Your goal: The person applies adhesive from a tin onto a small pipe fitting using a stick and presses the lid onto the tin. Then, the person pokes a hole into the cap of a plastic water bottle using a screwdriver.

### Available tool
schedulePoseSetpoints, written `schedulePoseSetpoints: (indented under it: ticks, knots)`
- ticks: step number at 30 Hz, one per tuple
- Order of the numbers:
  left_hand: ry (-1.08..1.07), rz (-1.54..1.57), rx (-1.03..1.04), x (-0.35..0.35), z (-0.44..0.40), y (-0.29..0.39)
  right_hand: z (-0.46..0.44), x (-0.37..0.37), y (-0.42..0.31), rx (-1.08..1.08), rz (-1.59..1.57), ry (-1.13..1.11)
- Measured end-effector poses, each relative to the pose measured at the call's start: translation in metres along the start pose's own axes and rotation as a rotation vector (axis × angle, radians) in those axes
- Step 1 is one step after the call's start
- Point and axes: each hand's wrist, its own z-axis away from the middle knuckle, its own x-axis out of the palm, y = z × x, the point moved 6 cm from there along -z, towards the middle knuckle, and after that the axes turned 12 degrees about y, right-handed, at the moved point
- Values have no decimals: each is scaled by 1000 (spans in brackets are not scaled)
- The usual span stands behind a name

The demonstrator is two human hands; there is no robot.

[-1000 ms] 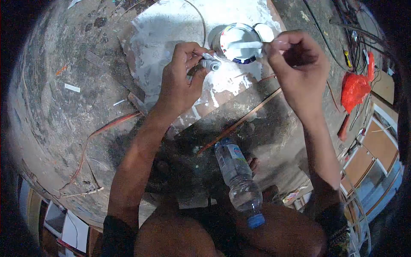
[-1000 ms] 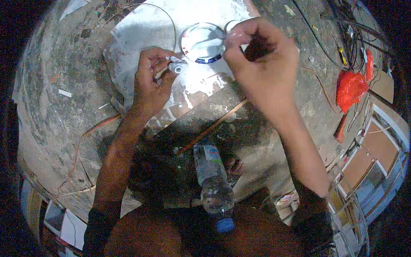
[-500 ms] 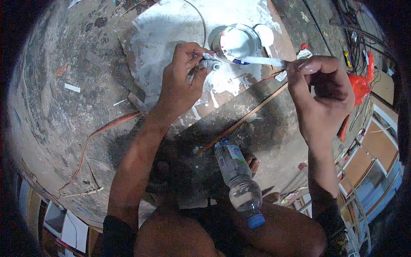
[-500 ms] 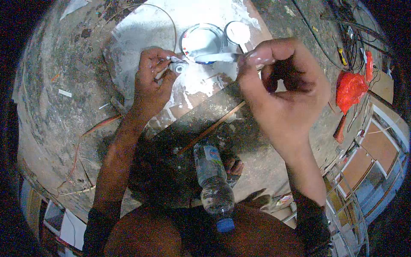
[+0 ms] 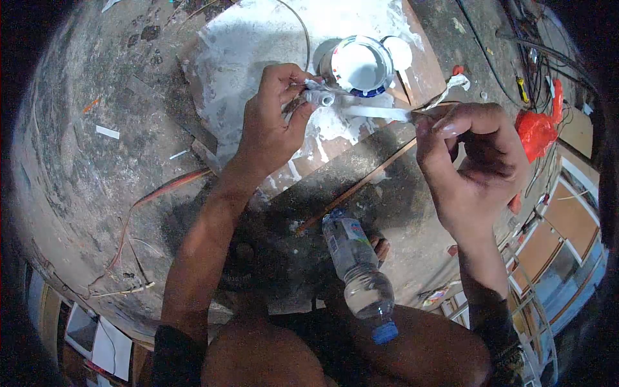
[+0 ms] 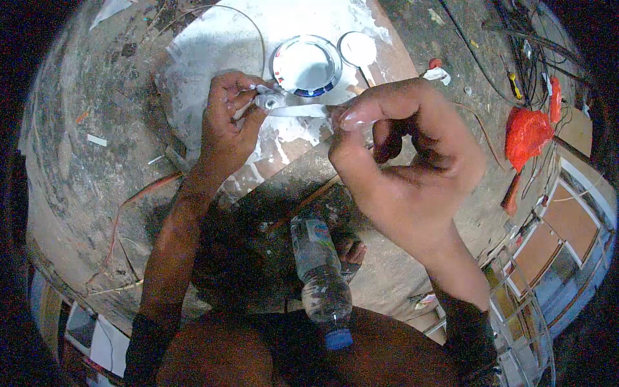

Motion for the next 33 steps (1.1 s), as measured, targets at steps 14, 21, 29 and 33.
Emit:
schedulePoseSetpoints:
  ticks: [14, 21, 29, 33]
  knots:
    - [5, -25, 31, 0, 0, 1, -2, -1, -5, -36, 43, 13]
    - [7, -34, 17, -1, 1, 0, -2, -1, -6, -38, 46, 5]
    - [4, -20, 14, 0, 0, 2, -2, -1, -5, -89, 36, -19]
    - [12, -10, 29, 0, 0, 0, -1, -1, -6, -68, 50, -11]
